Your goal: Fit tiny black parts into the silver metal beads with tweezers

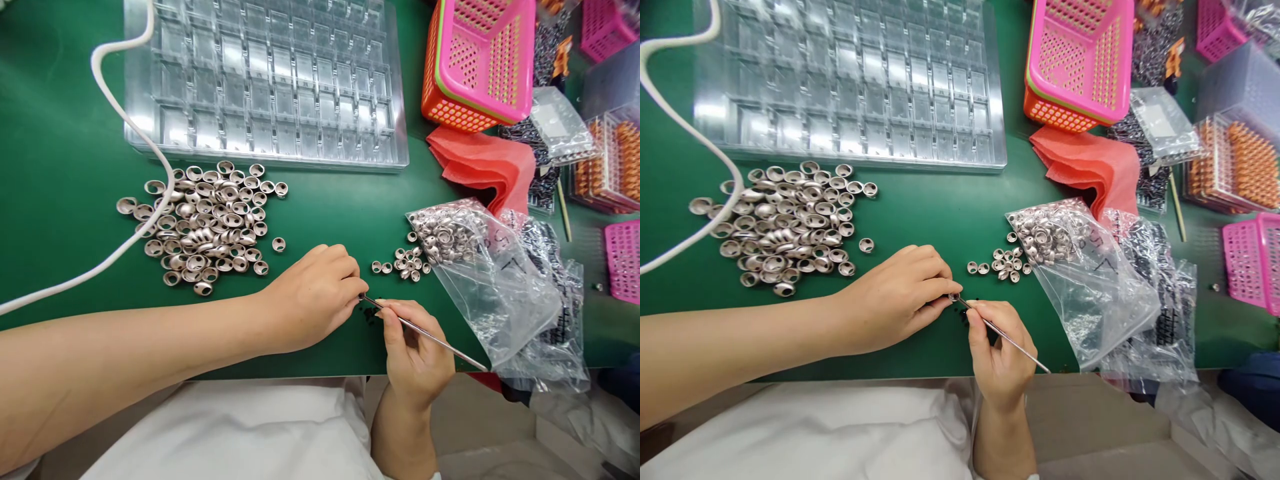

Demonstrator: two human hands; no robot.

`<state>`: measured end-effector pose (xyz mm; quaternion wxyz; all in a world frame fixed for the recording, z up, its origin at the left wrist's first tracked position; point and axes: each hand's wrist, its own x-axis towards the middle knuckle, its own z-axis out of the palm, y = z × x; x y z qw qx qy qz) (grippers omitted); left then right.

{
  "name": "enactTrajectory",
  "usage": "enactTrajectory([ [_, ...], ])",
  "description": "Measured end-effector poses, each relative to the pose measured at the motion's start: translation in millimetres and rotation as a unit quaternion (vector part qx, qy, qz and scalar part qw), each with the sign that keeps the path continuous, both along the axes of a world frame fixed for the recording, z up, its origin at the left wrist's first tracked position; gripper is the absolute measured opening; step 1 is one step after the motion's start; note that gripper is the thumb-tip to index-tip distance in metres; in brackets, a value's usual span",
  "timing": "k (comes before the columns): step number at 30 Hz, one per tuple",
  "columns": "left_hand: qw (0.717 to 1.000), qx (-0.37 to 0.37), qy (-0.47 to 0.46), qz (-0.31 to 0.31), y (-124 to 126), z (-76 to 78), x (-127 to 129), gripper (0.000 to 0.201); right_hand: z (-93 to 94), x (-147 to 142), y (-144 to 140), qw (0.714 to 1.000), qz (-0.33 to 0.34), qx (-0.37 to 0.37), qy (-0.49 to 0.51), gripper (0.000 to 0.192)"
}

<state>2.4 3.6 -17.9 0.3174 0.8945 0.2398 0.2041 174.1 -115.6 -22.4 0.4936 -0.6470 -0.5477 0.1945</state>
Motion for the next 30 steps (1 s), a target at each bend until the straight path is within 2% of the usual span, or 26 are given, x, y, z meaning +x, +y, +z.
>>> enactTrajectory([
  [13,1.000,-0.020,0.007,0.000,0.1,2.0,0.2,0.013,1.2,0.6,0.2,1.000,0.002,-0.003,-0.028,0.030],
  [19,1.000,-0.025,0.009,0.000,0.3,1.9,0.0,0.013,0.3,0.6,1.3,0.999,0.011,0.016,-0.036,0.032],
  [26,1.000,-0.020,0.010,0.001,1.0,3.1,0.4,0.011,2.1,0.0,2.3,0.993,0.034,0.044,-0.104,0.036],
  [30,1.000,-0.024,0.016,-0.002,1.4,4.2,0.0,0.012,1.6,0.8,1.4,0.991,0.041,0.058,-0.110,0.042],
])
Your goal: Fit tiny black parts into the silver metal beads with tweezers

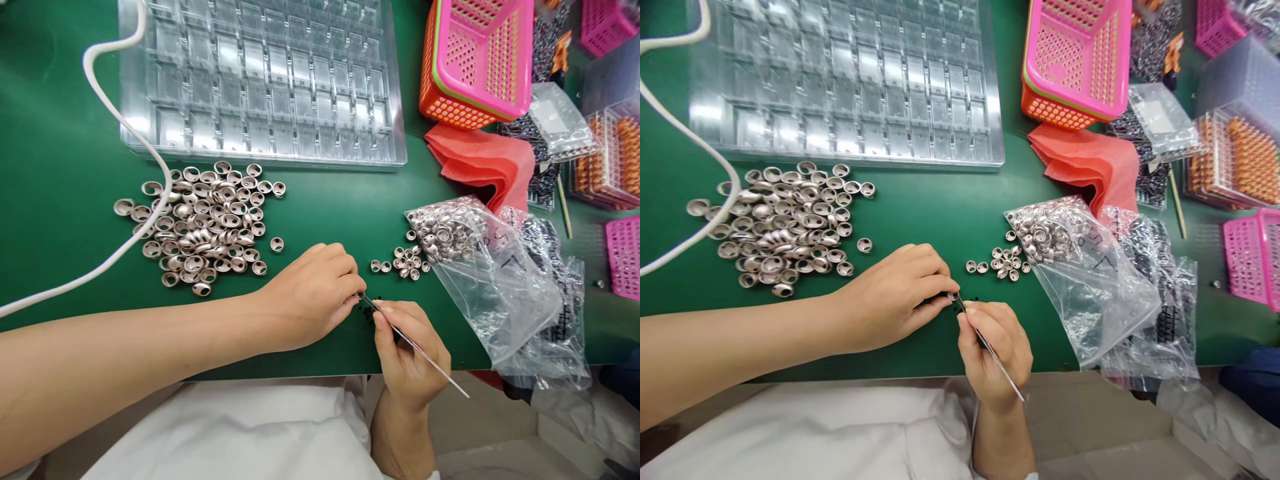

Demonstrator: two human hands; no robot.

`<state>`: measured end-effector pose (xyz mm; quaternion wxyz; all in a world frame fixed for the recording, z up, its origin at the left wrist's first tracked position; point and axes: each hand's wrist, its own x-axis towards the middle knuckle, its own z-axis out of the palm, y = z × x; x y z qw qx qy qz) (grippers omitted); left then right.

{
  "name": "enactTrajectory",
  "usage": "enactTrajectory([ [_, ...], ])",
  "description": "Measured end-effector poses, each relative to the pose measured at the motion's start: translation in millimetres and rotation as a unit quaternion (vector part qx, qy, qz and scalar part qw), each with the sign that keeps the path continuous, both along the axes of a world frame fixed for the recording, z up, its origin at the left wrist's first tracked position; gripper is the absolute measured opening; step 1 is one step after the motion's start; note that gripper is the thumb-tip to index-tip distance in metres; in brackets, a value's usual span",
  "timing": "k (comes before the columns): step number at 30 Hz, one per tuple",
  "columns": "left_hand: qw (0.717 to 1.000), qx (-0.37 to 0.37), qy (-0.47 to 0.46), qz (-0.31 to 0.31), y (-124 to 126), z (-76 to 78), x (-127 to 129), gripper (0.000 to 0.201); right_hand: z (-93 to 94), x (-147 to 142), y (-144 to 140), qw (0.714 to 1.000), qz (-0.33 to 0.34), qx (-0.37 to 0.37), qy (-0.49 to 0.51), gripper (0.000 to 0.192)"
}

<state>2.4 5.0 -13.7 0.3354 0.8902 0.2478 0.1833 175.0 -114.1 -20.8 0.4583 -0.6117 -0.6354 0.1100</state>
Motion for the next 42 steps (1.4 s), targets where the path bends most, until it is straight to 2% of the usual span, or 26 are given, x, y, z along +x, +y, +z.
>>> enactTrajectory([
  [7,1.000,-0.001,-0.001,0.001,0,-0.6,0,0.011,0.2,-2,-1,0.999,-0.034,0.003,0.036,0.032],
  [12,1.000,-0.002,0.004,-0.001,0,-1.0,0,0.014,2.8,-3,2,0.991,-0.086,0.024,0.098,0.017],
  [14,1.000,-0.002,0.005,-0.002,0,-1.1,0,0.013,4.4,-2,3,0.987,-0.103,0.029,0.120,0.017],
  [16,1.000,-0.001,0.007,-0.002,0,-0.8,0,0.013,6.3,-2,3,0.981,-0.108,0.021,0.160,0.027],
  [20,1.000,-0.002,0.016,-0.002,0,-0.2,1,0.012,9.2,-1,0,0.968,-0.097,-0.036,0.228,0.081],
  [24,1.000,0.002,0.014,-0.001,0,-1.3,2,0.012,9.1,1,-3,0.961,-0.115,-0.051,0.245,0.101],
  [26,1.000,0.005,0.011,0.000,0,-1.9,2,0.012,8.2,3,-3,0.960,-0.118,-0.038,0.253,0.094],
  [29,1.000,0.007,0.014,0.001,0,-2.1,2,0.011,7.1,13,-2,0.958,-0.086,-0.026,0.273,0.056],
  [30,1.000,0.007,0.015,0.002,0,-2.1,2,0.011,7.0,17,-2,0.956,-0.062,-0.026,0.286,0.049],
  [33,1.000,0.007,0.016,0.000,0,-2.3,2,0.010,7.8,31,-2,0.948,-0.009,-0.010,0.317,0.065],
  [38,1.000,0.000,0.014,0.002,0,-3.5,2,0.011,13.2,30,-4,0.953,-0.017,-0.017,0.301,0.031],
  [42,1.000,-0.003,0.017,0.004,-1,-3.1,2,0.011,17.1,17,0,0.959,0.016,-0.024,0.282,0.033],
])
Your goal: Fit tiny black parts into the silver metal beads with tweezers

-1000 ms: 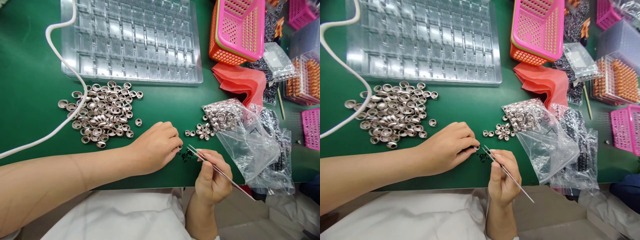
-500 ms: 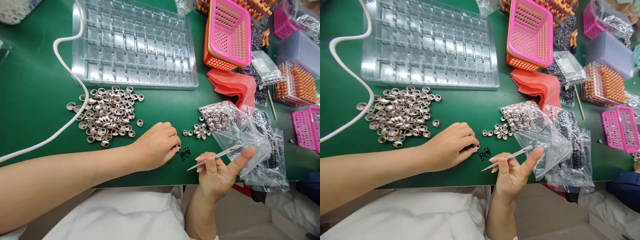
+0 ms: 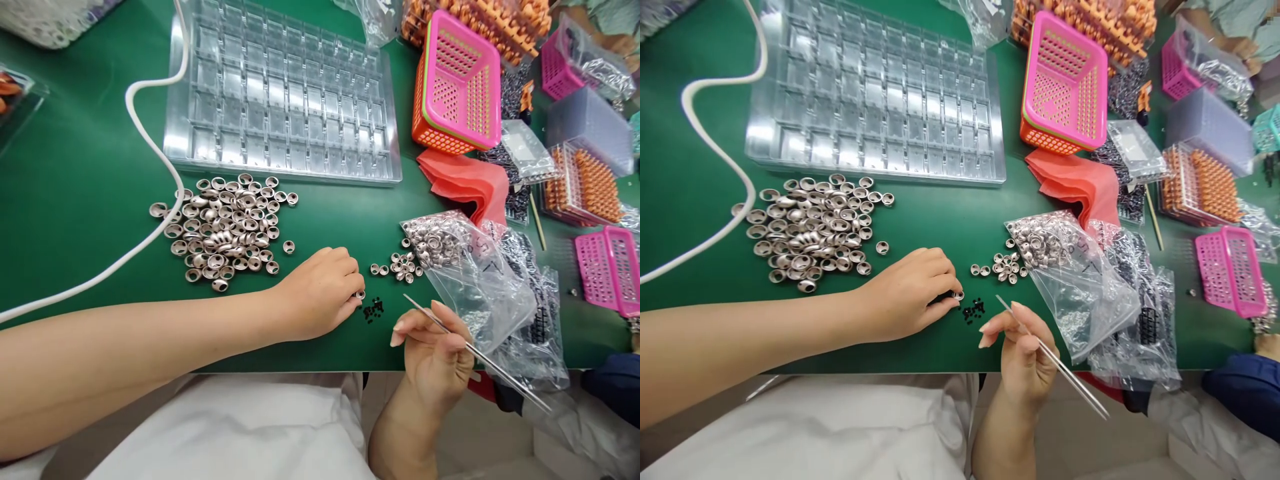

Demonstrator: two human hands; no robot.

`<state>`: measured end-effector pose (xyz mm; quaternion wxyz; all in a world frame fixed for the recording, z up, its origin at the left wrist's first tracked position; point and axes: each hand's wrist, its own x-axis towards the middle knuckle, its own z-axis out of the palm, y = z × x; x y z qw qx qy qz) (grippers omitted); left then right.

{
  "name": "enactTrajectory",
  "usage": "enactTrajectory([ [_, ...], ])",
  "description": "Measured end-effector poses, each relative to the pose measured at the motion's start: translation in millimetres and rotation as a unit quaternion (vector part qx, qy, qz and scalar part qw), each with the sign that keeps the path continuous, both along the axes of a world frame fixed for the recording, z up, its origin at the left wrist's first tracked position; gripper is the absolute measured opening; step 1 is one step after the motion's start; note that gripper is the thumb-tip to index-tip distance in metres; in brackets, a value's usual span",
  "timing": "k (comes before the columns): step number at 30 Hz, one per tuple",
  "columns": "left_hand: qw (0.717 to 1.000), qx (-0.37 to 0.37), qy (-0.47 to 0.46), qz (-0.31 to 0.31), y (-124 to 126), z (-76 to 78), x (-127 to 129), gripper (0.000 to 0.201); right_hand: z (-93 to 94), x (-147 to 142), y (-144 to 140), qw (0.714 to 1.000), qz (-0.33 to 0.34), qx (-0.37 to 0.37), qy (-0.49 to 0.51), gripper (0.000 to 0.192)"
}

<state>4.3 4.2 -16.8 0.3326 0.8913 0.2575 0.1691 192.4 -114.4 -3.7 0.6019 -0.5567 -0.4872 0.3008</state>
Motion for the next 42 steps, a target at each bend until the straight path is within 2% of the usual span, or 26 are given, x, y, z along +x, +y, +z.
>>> enactTrajectory([
  [7,1.000,0.011,0.002,0.009,-1,0.1,1,0.011,-0.3,-12,8,0.996,-0.019,-0.028,-0.082,0.024],
  [12,1.000,0.019,-0.004,0.020,-3,-0.1,2,0.013,-9.4,-19,6,0.990,-0.067,-0.056,-0.112,0.026],
  [16,0.999,0.025,-0.015,0.025,-3,-0.9,3,0.013,-16.3,-23,3,0.978,-0.098,-0.043,-0.181,0.023],
  [20,0.999,0.030,-0.017,0.031,-4,-2.2,3,0.013,-17.3,-24,2,0.966,-0.092,-0.034,-0.238,0.024],
  [31,0.998,0.041,-0.025,0.038,-4,-4.6,5,0.013,-15.5,-24,5,0.956,-0.064,-0.016,-0.287,0.028],
  [42,0.998,0.045,-0.020,0.037,-5,-3.9,5,0.014,-14.5,-27,7,0.943,-0.074,0.003,-0.325,0.026],
])
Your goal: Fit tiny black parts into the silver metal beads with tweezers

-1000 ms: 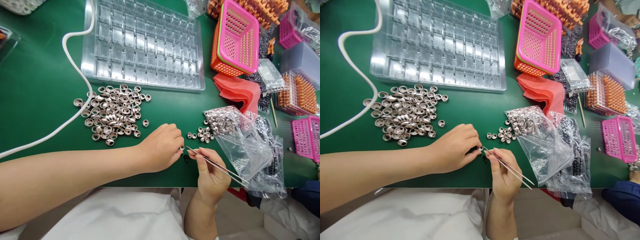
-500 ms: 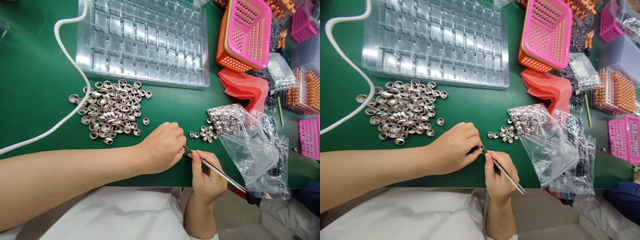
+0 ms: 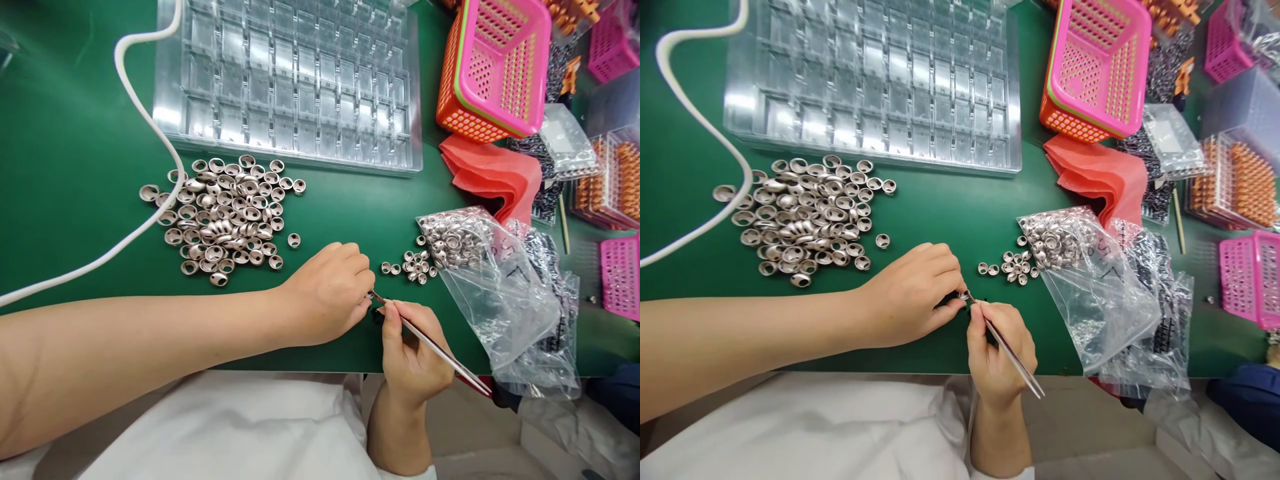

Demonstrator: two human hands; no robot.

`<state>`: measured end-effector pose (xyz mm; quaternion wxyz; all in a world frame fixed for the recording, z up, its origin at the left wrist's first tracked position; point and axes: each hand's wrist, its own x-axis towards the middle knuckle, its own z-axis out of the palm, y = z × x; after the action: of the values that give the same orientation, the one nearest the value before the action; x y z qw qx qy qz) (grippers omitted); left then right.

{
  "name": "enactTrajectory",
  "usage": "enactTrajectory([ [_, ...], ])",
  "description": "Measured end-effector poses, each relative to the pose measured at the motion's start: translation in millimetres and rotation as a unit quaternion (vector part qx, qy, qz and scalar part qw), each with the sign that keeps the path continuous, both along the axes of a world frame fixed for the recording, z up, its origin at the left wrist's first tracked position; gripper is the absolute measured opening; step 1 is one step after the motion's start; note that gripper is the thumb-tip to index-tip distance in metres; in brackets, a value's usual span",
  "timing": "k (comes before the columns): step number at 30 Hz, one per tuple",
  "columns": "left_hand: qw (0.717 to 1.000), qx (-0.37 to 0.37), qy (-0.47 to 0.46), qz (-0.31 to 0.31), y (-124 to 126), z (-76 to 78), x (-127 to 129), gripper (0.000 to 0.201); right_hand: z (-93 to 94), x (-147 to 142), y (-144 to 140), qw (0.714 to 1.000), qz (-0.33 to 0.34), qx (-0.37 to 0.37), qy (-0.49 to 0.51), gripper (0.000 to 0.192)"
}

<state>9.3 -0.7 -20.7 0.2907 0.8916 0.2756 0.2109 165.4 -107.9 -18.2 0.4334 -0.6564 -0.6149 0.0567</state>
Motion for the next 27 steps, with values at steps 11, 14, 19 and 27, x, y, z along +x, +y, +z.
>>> enactTrajectory([
  [11,1.000,0.005,0.003,0.001,-0.3,0.2,-0.3,0.015,1.0,-0.3,1.4,1.000,0.005,0.011,0.001,0.026],
  [14,1.000,0.005,0.006,-0.001,0.0,0.6,0.0,0.015,1.5,-0.9,1.4,1.000,0.007,-0.001,0.006,0.023],
  [19,1.000,0.002,0.009,0.000,1.1,1.1,-0.2,0.015,1.2,-1.3,2.1,1.000,0.007,-0.002,-0.002,0.022],
  [27,1.000,0.000,0.014,-0.004,0.7,1.4,-0.9,0.015,1.7,-0.1,3.3,1.000,0.015,-0.001,-0.014,0.023],
])
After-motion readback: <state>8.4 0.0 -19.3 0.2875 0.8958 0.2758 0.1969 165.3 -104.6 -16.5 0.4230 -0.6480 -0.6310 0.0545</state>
